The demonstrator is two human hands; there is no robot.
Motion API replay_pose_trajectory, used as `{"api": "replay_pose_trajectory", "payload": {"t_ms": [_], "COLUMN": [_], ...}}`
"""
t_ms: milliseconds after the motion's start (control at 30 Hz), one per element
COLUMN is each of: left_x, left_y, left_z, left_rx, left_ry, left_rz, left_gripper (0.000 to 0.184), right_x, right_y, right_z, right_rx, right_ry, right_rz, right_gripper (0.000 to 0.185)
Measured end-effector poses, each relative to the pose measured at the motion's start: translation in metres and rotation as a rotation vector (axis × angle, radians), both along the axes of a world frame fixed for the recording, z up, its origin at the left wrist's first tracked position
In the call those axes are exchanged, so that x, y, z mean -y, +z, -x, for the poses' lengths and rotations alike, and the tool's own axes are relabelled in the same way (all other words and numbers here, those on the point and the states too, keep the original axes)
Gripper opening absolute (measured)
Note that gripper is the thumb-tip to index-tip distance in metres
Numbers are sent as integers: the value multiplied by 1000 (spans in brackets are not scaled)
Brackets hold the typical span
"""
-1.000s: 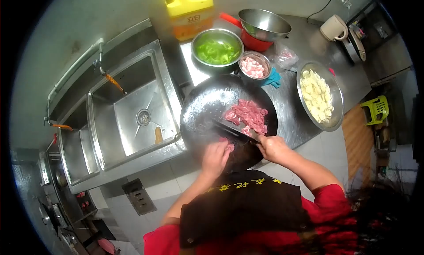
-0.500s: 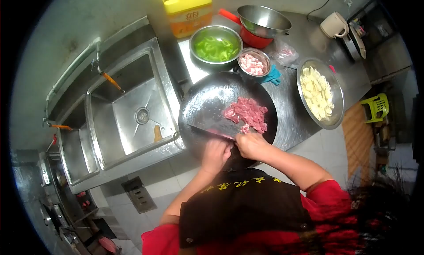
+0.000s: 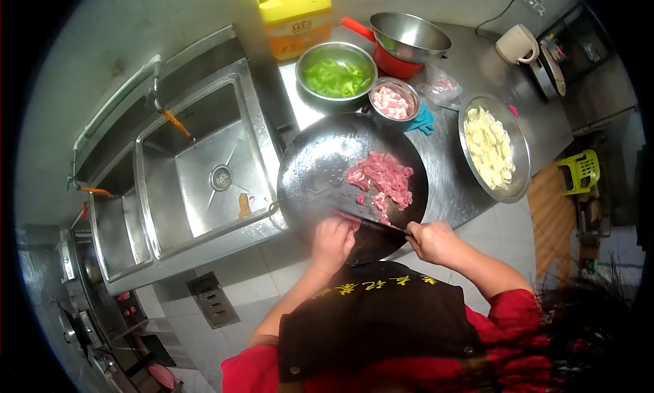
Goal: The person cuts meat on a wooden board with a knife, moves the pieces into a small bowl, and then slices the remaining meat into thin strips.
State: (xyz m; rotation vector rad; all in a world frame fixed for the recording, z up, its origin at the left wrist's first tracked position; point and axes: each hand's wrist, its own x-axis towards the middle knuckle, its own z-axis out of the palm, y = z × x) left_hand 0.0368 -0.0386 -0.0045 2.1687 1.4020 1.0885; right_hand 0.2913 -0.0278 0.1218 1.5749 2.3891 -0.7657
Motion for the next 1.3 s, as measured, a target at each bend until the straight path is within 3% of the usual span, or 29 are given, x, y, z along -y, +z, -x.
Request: {"api": "replay_pose_trajectory", "payload": {"t_ms": [200, 267, 433, 567, 767, 867, 1100, 1300], "left_x": [-6, -7, -4, 5, 3, 3, -3, 4], "left_y": [8, 8, 12, 14, 2, -3, 2, 4], "left_z": [1, 0, -3, 3, 8, 7, 2, 7], "left_rx": [60, 62, 27, 75, 24, -1, 34, 34], "left_ry": [-33, -49, -57, -29, -76, -71, -65, -48], "left_rz": [29, 22, -12, -19, -14, 11, 18, -71], "left_gripper": [21, 23, 25, 25, 25, 25, 20, 21], "right_x": [-30, -41, -41, -30, -3, 1, -37, -28], "right_y": [-11, -62, -55, -37, 5, -4, -54, -45], "right_z": [35, 57, 64, 42, 13, 8, 74, 48], "right_rx": [17, -53, -154, 8, -50, 56, -158, -45], "right_ry": [89, 62, 19, -136, 9, 59, 70, -100], "right_rz": [135, 66, -101, 4, 6, 53, -41, -33], "right_gripper": [14, 22, 23, 36, 23, 24, 19, 23]}}
